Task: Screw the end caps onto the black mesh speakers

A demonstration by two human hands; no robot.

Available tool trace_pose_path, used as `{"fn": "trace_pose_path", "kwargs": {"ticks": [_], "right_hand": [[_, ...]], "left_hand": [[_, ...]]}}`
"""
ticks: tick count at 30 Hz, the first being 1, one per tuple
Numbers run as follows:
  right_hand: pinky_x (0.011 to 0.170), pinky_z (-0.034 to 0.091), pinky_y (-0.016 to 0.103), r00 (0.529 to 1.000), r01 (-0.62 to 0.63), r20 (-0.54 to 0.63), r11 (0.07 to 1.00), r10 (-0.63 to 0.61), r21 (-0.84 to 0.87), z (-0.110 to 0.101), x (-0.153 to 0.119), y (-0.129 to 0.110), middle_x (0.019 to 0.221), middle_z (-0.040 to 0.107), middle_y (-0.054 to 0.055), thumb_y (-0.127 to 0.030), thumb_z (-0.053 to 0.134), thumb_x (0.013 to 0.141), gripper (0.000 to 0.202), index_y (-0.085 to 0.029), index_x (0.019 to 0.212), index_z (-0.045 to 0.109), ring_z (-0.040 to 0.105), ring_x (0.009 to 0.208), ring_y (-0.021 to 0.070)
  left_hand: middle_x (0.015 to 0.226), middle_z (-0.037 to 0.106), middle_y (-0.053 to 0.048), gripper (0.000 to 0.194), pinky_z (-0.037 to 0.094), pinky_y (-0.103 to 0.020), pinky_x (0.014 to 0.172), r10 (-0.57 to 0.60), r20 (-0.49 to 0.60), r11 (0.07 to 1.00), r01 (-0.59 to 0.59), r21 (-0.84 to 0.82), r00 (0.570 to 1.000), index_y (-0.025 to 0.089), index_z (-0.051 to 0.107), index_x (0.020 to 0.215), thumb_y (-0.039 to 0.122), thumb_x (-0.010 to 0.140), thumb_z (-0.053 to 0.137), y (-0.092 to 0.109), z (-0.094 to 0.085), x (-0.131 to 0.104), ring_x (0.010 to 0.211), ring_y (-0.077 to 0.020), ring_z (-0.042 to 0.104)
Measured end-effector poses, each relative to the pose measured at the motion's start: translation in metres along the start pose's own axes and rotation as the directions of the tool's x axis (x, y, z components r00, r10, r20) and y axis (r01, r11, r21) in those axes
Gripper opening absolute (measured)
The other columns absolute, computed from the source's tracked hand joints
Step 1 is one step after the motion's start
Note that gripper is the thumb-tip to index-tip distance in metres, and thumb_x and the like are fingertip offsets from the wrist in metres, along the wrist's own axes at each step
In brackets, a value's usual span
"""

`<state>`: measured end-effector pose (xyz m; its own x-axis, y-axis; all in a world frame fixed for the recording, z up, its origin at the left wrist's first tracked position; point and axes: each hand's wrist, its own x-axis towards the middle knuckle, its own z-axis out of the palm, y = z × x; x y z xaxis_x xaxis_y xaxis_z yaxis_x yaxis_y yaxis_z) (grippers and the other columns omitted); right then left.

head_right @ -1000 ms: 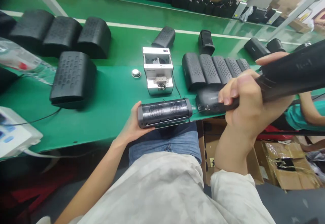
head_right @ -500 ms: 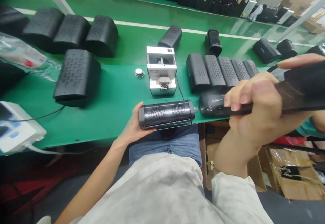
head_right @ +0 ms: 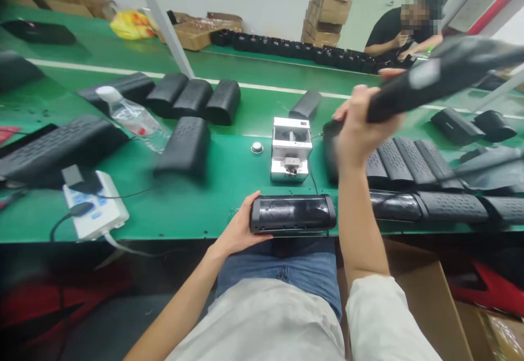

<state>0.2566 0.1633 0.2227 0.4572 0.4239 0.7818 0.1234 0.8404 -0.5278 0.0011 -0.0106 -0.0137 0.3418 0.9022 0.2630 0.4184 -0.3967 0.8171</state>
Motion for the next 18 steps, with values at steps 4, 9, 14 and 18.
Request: {"fn": "trace_pose_path", "kwargs": {"ticks": [4, 9, 14, 18], "right_hand": [[0.048, 0.034, 0.027, 0.993, 0.114, -0.025, 0.991, -0.112, 0.066, -0.004, -0.008, -0.026, 0.062, 0.046, -0.011, -0.016, 0.053, 0.098, 0.027, -0.026, 0.123, 0.053, 0.04, 0.046, 0.0101], [0.047, 0.04, 0.033, 0.961, -0.191, 0.193, 0.98, 0.198, -0.055, 0.009, -0.031, -0.024, 0.064, 0.045, -0.009, -0.034, 0.079, 0.097, 0.03, -0.03, 0.11, 0.053, 0.045, 0.049, 0.0121], [0.047, 0.043, 0.031, 0.949, -0.201, 0.249, 0.98, 0.195, -0.004, 0.023, -0.042, 0.003, 0.068, 0.048, -0.01, -0.044, 0.089, 0.094, 0.042, -0.026, 0.112, 0.056, 0.047, 0.047, 0.0101], [0.053, 0.048, 0.031, 0.93, -0.215, 0.289, 0.974, 0.228, -0.074, 0.023, -0.043, 0.012, 0.081, 0.059, -0.006, -0.045, 0.088, 0.097, 0.04, -0.026, 0.117, 0.058, 0.052, 0.052, 0.0094]], "left_hand": [[0.174, 0.048, -0.02, 0.136, 0.053, -0.064, 0.134, 0.033, 0.008, 0.999, -0.033, -0.018, 0.999, 0.037, 0.016, 0.182, 0.035, 0.08, 0.107, -0.001, 0.0, 0.003, 0.162, -0.0433, 0.057], [0.173, 0.049, -0.02, 0.137, 0.053, -0.063, 0.135, 0.031, 0.009, 0.999, -0.031, -0.028, 0.999, 0.037, 0.017, 0.182, 0.034, 0.08, 0.107, -0.001, -0.001, 0.004, 0.162, -0.0436, 0.057], [0.174, 0.05, -0.017, 0.134, 0.052, -0.062, 0.135, 0.029, -0.001, 0.999, -0.029, -0.04, 1.0, 0.037, 0.019, 0.182, 0.036, 0.081, 0.106, 0.003, -0.001, 0.003, 0.162, -0.0423, 0.057], [0.175, 0.051, -0.017, 0.134, 0.052, -0.062, 0.135, 0.016, -0.005, 0.999, -0.017, -0.042, 1.0, 0.038, 0.02, 0.182, 0.037, 0.08, 0.107, 0.002, -0.001, 0.002, 0.163, -0.0423, 0.057]]}}
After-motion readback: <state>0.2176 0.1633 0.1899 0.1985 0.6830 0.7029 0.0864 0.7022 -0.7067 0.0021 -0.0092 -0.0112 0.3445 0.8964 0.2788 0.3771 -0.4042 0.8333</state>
